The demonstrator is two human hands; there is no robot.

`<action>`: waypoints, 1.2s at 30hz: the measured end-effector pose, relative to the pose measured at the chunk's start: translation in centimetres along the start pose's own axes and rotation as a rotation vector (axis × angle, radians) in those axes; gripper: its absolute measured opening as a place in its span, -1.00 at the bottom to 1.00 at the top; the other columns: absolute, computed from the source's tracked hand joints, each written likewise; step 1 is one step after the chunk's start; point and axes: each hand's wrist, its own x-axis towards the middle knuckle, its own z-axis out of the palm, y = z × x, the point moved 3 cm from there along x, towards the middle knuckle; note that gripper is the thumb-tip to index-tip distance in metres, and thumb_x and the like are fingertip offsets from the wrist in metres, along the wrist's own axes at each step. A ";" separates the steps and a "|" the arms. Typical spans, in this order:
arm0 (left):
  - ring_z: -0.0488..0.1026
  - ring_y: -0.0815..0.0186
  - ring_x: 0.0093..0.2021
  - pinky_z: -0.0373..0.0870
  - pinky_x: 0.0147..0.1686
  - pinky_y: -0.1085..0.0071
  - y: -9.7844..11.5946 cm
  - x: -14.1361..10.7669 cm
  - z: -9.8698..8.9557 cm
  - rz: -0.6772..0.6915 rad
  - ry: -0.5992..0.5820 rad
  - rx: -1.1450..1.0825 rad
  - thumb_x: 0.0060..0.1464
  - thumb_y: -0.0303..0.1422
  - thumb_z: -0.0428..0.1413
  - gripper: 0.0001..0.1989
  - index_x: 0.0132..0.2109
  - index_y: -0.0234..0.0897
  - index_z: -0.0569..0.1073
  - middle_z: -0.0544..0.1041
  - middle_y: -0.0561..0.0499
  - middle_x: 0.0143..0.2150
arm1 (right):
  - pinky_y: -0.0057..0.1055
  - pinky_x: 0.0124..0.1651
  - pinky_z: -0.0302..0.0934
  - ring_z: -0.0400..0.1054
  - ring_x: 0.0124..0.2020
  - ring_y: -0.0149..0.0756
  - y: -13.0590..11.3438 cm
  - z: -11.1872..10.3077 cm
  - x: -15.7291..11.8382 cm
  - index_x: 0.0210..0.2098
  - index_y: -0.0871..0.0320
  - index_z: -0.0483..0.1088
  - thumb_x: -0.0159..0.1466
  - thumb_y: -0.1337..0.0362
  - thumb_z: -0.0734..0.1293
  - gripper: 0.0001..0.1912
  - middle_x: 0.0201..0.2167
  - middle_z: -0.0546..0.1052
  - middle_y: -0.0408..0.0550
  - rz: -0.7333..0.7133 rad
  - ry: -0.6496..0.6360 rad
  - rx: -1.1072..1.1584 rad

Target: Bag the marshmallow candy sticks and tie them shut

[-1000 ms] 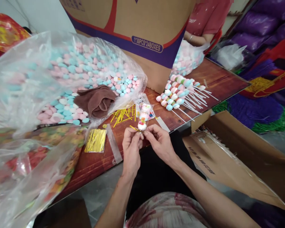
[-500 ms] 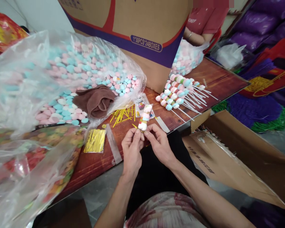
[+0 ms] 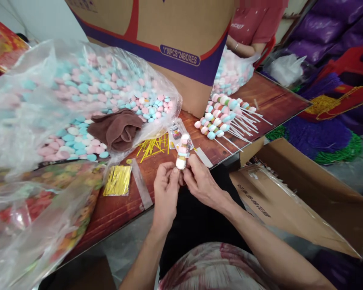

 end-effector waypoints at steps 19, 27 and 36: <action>0.05 0.67 -0.66 -0.03 -0.71 0.72 -0.5 1.0 1.0 -0.546 -0.093 -0.582 -0.10 -0.47 0.36 -0.77 -0.34 -0.40 0.45 0.35 0.15 -0.50 | -0.36 -0.12 0.41 0.46 -0.15 -0.29 0.6 -1.0 -1.6 -0.09 0.13 0.44 0.33 0.49 0.21 -0.74 -0.19 0.54 0.04 -0.545 0.271 -0.358; 0.41 0.51 -0.46 0.35 -0.47 0.62 -0.7 -0.3 2.7 -0.436 -0.139 -0.540 0.01 -0.33 0.32 -0.81 -0.23 -0.26 0.51 0.50 0.09 -0.36 | -0.29 -0.26 0.31 0.35 -0.34 -0.26 -0.7 -1.0 -1.4 -0.26 0.16 0.32 0.31 0.47 0.19 -0.87 -0.40 0.45 -0.01 -0.450 0.374 -0.310; 0.39 0.19 0.02 0.29 0.09 0.32 1.6 -0.3 2.1 0.026 -0.203 -0.023 0.18 0.07 0.01 -0.50 -0.34 -0.27 0.55 0.50 -0.09 -0.12 | -0.40 -0.27 0.19 0.27 -0.37 -0.38 -2.9 -3.5 -1.8 -0.35 0.15 0.32 0.34 0.43 0.21 -0.85 -0.41 0.37 -0.13 -0.153 0.290 0.019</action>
